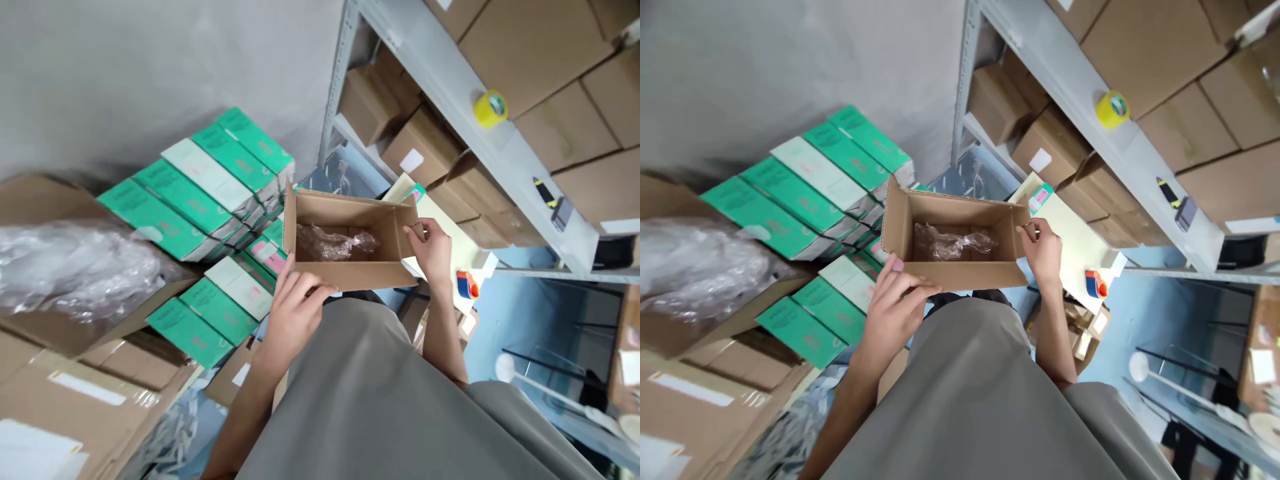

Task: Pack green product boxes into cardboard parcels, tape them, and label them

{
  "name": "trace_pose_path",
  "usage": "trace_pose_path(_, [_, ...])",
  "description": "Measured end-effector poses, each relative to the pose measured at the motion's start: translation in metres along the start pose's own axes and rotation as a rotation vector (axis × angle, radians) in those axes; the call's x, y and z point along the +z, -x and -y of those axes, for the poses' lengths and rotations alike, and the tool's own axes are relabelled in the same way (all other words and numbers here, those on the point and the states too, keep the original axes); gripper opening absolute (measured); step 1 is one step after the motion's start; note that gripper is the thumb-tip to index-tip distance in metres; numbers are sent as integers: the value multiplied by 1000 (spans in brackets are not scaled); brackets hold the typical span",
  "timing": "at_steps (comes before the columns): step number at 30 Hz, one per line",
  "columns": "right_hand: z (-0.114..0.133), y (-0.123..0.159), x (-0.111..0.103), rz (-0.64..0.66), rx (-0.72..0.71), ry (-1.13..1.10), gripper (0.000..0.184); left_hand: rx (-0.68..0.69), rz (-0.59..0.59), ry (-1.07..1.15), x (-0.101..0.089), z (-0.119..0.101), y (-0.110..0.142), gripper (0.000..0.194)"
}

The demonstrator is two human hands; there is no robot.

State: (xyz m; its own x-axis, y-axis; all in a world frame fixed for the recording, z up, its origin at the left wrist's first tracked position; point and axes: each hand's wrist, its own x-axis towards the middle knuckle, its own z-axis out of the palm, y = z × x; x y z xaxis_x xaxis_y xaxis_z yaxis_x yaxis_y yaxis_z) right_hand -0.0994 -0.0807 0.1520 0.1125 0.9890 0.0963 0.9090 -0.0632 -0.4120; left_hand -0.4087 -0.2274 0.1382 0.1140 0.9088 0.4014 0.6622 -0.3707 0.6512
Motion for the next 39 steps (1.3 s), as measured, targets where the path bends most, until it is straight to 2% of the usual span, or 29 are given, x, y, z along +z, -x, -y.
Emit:
trace_pose_path(3, [-47,4,-14,-80,140,-35,38,82,61,20,33,-17,-25,39])
trace_pose_path(6, [-104,4,-29,-140,244,-35,33,155,129,42,81,-33,-49,41])
trace_pose_path(14, [-274,-11,-78,-217,508,47,32,204,356,75,256,-68,-134,32])
trace_pose_path(18, [-341,-30,-85,-235,572,23,32,224,476,92,330,-87,-180,31])
trace_pose_path(22, [-392,-44,-76,-300,647,-41,31,240,575,81,383,-95,-217,31])
trace_pose_path(24, [-411,-47,-66,-311,693,-97,33,247,616,74,405,-95,-229,30])
trace_pose_path(27, [-429,-49,-50,-240,735,-183,39,243,736,53,429,-96,-241,28])
trace_pose_path(29, [-435,-48,-42,-200,739,-215,44,234,818,66,437,-101,-247,21])
trace_pose_path(31, [-438,-48,-37,-197,738,-220,48,221,837,127,438,-107,-253,11])
trace_pose_path(33, [-439,-48,-36,-204,745,-218,50,177,750,191,436,-111,-264,9])
trace_pose_path(35, [-440,-49,-37,-200,759,-227,52,64,561,187,437,-105,-281,15])
trace_pose_path(37, [-441,-49,-39,-202,763,-247,53,-102,361,107,445,-88,-303,20])
trace_pose_path(39, [-439,-50,-42,-223,741,-265,53,-263,276,-15,462,-62,-325,20])
